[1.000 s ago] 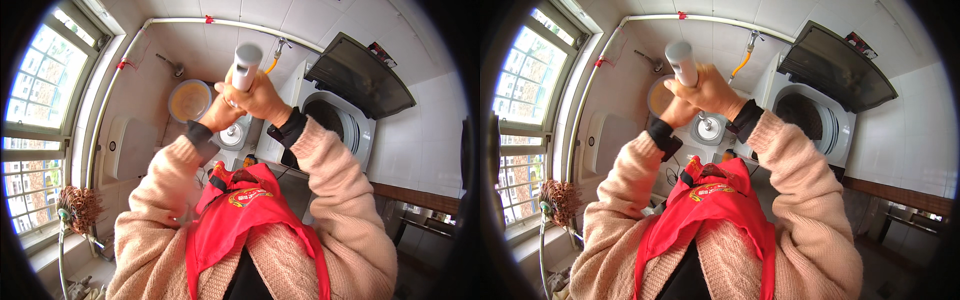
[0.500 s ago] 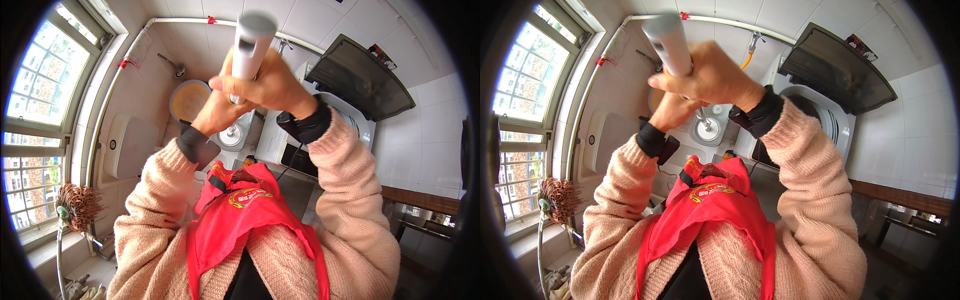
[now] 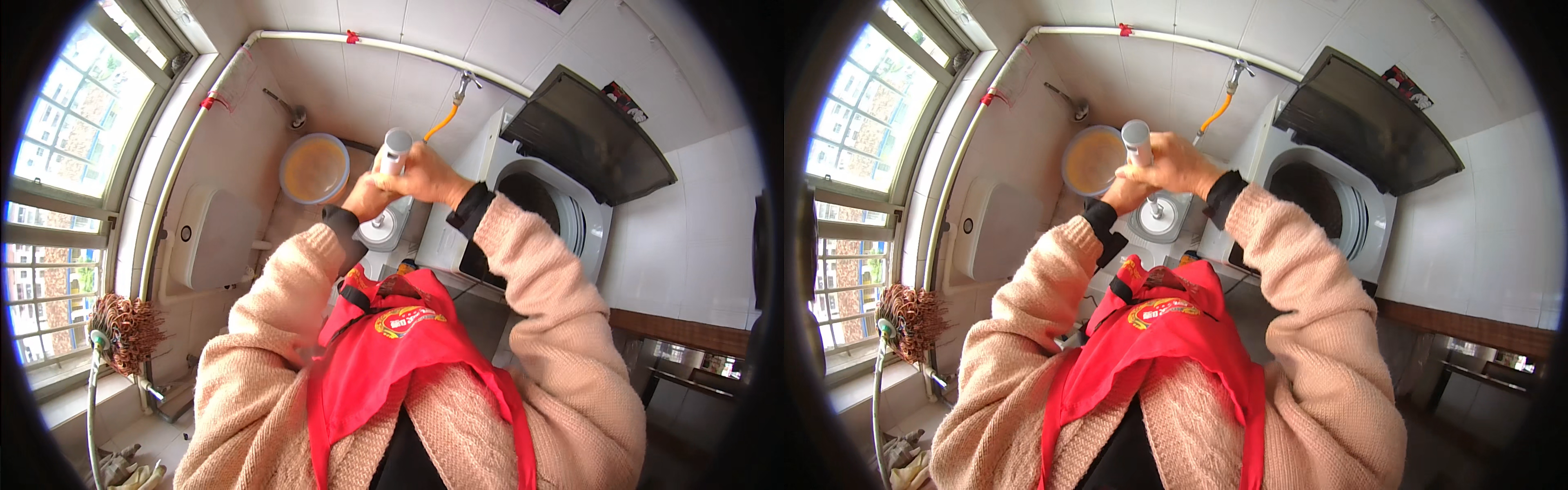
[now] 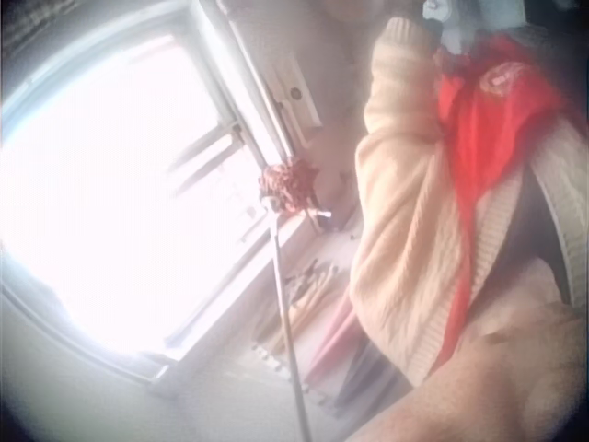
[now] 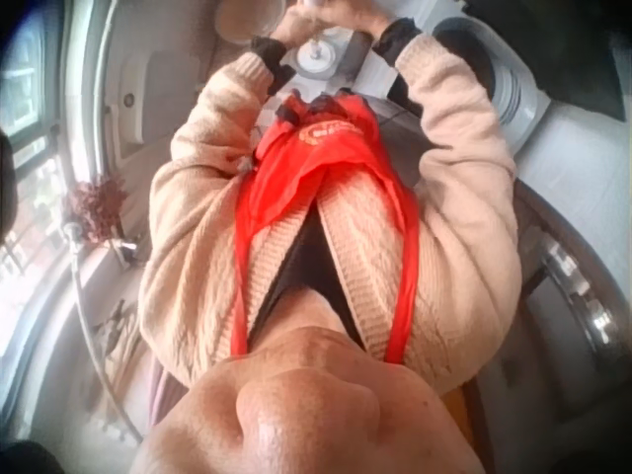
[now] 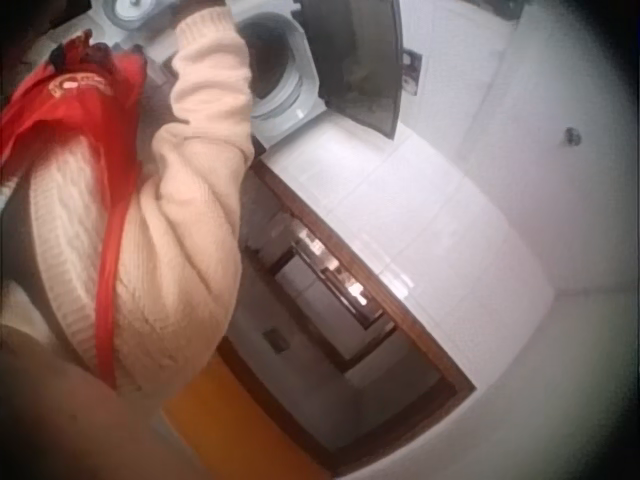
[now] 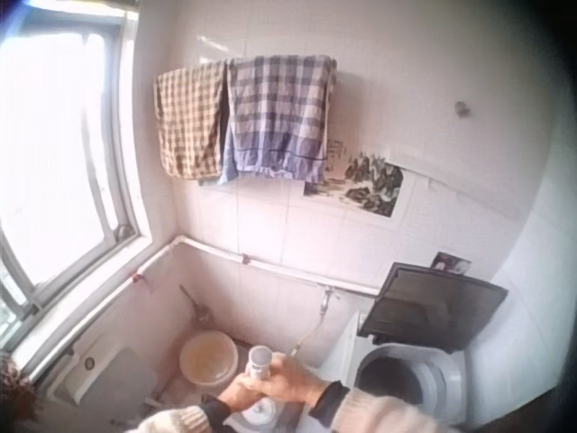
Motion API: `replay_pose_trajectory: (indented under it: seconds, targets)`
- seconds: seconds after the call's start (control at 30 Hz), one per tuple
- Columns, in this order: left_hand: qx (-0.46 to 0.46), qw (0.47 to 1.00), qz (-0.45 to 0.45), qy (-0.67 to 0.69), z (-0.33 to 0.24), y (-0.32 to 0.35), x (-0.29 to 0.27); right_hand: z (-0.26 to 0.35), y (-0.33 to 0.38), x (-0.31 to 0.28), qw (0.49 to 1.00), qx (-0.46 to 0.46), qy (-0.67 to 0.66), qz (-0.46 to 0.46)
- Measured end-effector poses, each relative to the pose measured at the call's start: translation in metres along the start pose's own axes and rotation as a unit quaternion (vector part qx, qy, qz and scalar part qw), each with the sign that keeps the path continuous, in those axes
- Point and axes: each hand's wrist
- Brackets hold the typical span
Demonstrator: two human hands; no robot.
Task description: The person assembles a spin mop by inserting the mop head into the wringer bucket, then attaching the handle to the mop head and tightening the connection. The person repeatedly twists the handle to secure the assembly.
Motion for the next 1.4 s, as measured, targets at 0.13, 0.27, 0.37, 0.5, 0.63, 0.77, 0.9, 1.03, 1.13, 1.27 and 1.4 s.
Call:
replay_pose_trajectory:
  seconds: [0.13, 0.27, 0.37, 0.5, 0.63, 0.77, 0.9, 1.03, 1.13, 1.27, 1.4]
  targets:
    - [0.079, 0.987, -0.039, 0.132, -0.045, -0.002, -0.020, 0.034, -0.020, -0.015, 0.991, 0.085, -0.094, -0.044]
    - [0.055, 0.991, -0.010, 0.121, -0.096, -0.004, -0.043, 0.073, -0.035, -0.023, 0.986, 0.044, -0.126, -0.103]
    - [0.074, 0.986, -0.034, 0.146, -0.125, 0.004, -0.051, 0.101, -0.041, -0.031, 0.983, 0.006, -0.135, -0.127]
    - [0.087, 0.986, -0.051, 0.133, -0.154, 0.007, -0.062, 0.127, -0.054, -0.042, 0.975, 0.001, -0.178, -0.133]
    - [0.106, 0.984, -0.029, 0.137, -0.171, 0.004, -0.074, 0.140, -0.065, -0.049, 0.975, -0.045, -0.179, -0.125]
    - [0.111, 0.984, -0.031, 0.135, -0.147, -0.001, -0.072, 0.122, -0.058, -0.043, 0.972, 0.002, -0.195, -0.134]
    - [0.079, 0.994, -0.029, 0.070, -0.070, 0.002, -0.045, 0.068, -0.029, 0.000, 0.980, 0.102, -0.151, -0.082]
    - [-0.001, 1.000, -0.014, 0.009, 0.006, 0.018, -0.008, 0.017, 0.009, 0.029, 0.973, 0.153, -0.172, -0.014]
    - [0.094, 0.981, -0.087, 0.148, 0.025, 0.023, 0.004, -0.002, 0.014, 0.021, 0.989, 0.102, -0.100, 0.048]
    - [-0.134, 0.984, -0.065, 0.102, 0.005, 0.024, -0.001, -0.021, 0.004, -0.021, 0.985, 0.097, -0.135, 0.057]
    - [-0.096, 0.988, -0.092, 0.074, -0.023, 0.015, -0.019, -0.080, -0.019, -0.085, 0.944, 0.232, -0.154, -0.180]
Point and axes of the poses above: each hand's wrist, its own y-axis away from the middle knuckle, its own x-axis out of the palm, z = x × y, and after that the axes turned 15 degrees about -z, right-handed
